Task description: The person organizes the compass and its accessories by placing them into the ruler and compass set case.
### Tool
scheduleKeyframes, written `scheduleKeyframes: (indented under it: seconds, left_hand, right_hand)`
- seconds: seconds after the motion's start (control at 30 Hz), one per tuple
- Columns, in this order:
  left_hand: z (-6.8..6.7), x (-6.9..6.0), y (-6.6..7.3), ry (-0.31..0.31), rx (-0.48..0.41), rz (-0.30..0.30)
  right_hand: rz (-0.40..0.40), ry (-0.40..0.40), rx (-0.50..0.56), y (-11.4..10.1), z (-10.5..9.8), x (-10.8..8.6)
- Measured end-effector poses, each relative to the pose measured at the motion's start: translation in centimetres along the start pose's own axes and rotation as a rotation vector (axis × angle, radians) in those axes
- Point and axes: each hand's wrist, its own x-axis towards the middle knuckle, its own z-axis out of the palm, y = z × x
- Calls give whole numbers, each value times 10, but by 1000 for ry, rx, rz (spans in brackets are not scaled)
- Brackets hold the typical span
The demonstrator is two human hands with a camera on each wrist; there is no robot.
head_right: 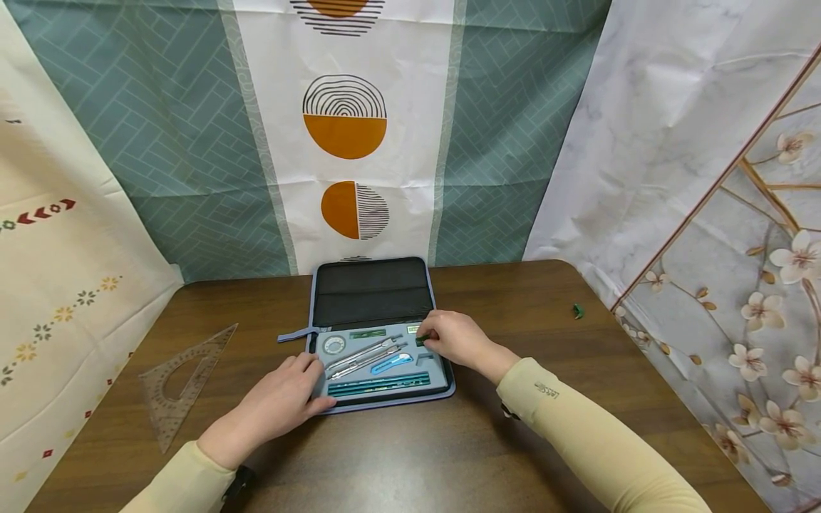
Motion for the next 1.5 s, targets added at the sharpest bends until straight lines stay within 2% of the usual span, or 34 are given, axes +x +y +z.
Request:
scheduleKeyframes:
  seconds: [0.63, 1.07, 1.5]
  left_hand:
    - [0, 0, 1, -6, -7, -7]
    - [3, -1, -1, 12, 8, 11]
    - [4, 0, -2, 12, 2, 7]
  right_hand:
    - [-56, 36, -27, 0, 2, -2]
    - [-36, 46, 28, 4, 3, -4]
    - [-45, 45, 29, 8, 3, -3]
